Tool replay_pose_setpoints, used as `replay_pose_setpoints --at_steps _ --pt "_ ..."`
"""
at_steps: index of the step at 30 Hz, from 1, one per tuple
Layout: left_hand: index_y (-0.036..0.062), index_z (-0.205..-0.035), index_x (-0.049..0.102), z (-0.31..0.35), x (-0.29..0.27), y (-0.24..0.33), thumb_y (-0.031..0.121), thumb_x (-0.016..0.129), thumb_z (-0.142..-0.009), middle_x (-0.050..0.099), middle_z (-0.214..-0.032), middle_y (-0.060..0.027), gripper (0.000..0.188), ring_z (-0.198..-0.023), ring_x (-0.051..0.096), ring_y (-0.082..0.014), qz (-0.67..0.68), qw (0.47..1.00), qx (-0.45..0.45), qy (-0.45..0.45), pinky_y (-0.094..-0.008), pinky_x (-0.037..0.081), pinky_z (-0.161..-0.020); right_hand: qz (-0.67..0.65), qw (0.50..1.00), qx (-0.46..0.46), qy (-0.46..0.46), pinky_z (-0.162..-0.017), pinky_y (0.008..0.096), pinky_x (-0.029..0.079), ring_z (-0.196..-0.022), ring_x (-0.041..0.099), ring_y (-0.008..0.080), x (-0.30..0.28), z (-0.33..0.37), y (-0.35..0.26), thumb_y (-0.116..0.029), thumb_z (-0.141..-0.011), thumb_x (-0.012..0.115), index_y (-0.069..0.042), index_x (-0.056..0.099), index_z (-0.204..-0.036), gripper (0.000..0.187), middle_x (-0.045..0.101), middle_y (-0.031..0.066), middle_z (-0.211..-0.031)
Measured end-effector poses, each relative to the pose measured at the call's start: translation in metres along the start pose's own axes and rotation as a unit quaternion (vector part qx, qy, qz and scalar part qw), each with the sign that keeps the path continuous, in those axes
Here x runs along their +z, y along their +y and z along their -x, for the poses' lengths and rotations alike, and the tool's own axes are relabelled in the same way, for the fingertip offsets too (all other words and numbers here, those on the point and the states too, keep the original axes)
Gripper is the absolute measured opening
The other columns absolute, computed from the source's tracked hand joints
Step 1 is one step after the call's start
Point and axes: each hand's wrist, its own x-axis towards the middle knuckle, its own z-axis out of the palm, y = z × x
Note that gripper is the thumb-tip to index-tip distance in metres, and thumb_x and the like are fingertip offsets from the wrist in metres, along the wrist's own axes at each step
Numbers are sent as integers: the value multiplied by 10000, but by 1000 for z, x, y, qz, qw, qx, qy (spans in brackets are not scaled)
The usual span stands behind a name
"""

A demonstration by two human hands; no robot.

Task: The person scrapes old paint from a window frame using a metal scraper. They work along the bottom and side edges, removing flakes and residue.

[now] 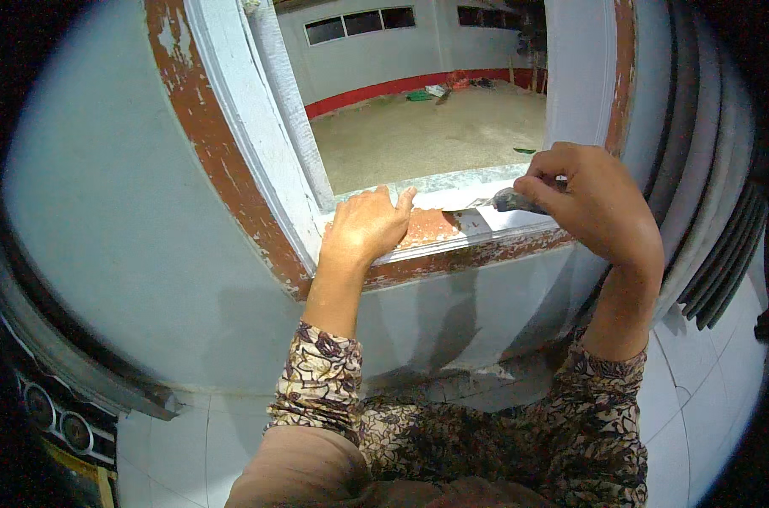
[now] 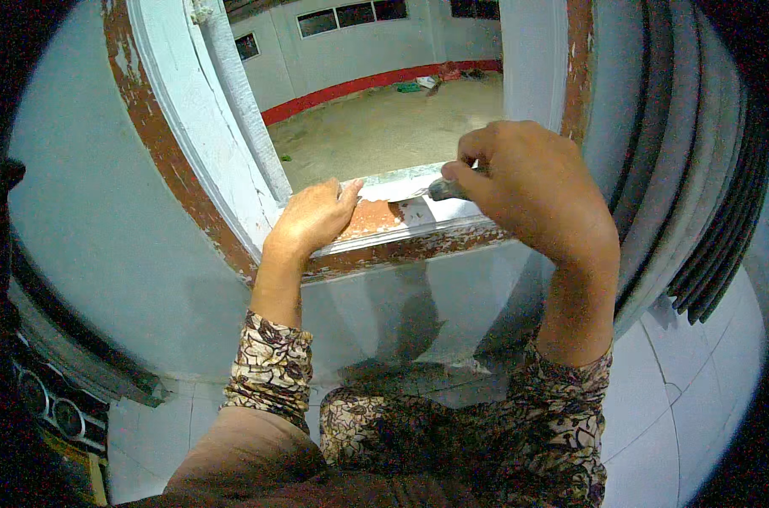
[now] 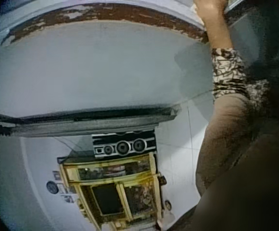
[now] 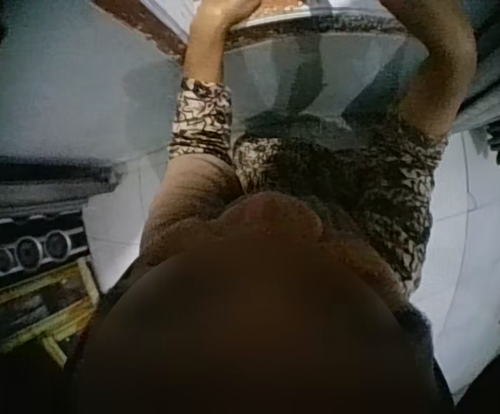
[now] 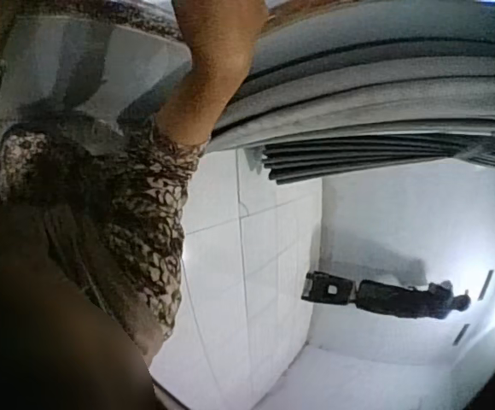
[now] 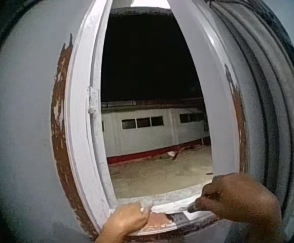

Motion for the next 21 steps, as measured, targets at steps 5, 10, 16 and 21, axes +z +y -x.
replay_pose_setpoints --at_steps 5,10,16,21 --pt "-6 -1200 567 8 -4 12 343 475 -979 662 -1055 -211 423 -1054 614 -358 136 978 157 38 -400 449 -951 14 998 -43 30 -653 408 477 -721 627 345 8 -1 -4 -268 -845 645 -13 701 -836 261 646 177 -798" --pt "2 -1150 622 17 -6 20 247 526 -977 692 -1004 -124 315 -958 643 -216 283 919 276 -12 -333 481 -901 -22 999 -37 6 -654 399 477 -727 632 337 11 -2 -9 -290 -863 635 -9 707 -878 291 656 196 -818" --pt "-27 -1039 630 16 -6 20 233 504 -1001 674 -841 -114 291 -733 560 -151 267 934 232 49 -333 476 -702 -220 960 -159 68 -736 332 511 -782 668 222 20 -10 3 -352 -910 606 0 693 -1046 387 694 153 -841" --pt "-16 -1101 617 23 5 25 224 492 -997 671 -897 -192 289 -818 636 -229 268 935 217 89 -361 487 -755 -620 749 -198 121 -541 279 484 -543 588 141 60 -37 0 -301 -955 548 17 690 -919 351 635 75 -662"
